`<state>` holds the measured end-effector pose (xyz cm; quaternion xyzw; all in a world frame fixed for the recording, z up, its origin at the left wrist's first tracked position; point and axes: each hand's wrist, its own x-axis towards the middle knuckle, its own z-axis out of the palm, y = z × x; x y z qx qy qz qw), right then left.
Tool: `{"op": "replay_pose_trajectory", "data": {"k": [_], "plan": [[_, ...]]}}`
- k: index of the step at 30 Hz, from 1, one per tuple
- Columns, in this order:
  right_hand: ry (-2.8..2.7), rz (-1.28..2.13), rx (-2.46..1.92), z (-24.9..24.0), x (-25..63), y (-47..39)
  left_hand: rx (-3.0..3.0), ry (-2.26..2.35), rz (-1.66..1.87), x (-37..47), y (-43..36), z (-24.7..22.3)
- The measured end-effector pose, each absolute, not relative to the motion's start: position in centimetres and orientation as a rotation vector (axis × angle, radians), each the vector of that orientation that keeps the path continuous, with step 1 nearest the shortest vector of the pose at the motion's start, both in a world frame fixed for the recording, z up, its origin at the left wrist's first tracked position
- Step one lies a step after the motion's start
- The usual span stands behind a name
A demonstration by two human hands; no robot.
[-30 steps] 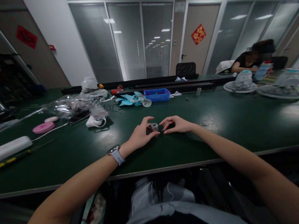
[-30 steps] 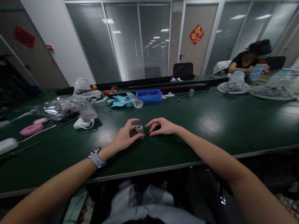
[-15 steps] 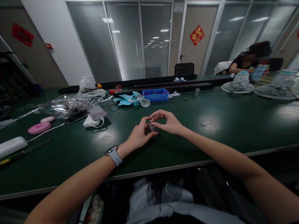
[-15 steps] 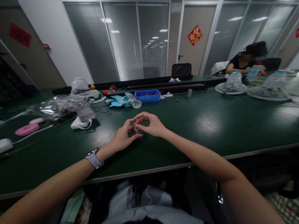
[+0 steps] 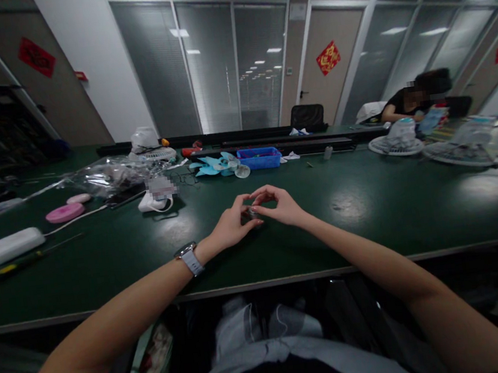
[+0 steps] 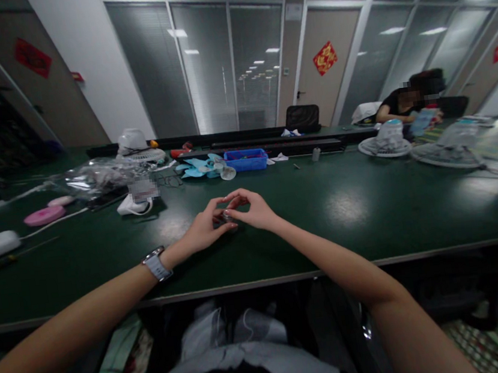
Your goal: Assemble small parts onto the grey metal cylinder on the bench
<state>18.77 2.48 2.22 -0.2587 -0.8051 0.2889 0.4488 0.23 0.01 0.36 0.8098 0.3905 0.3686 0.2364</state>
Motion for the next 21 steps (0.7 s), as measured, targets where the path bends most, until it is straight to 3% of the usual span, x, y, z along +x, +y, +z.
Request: {"op": "replay_pose_trajectory", "data": {"k": [21], "plan": [[-1.927, 0.73, -0.678, 2.32, 18.47, 2.11, 2.206, 1.055, 1.01, 0.22, -0.03, 0.33]]}}
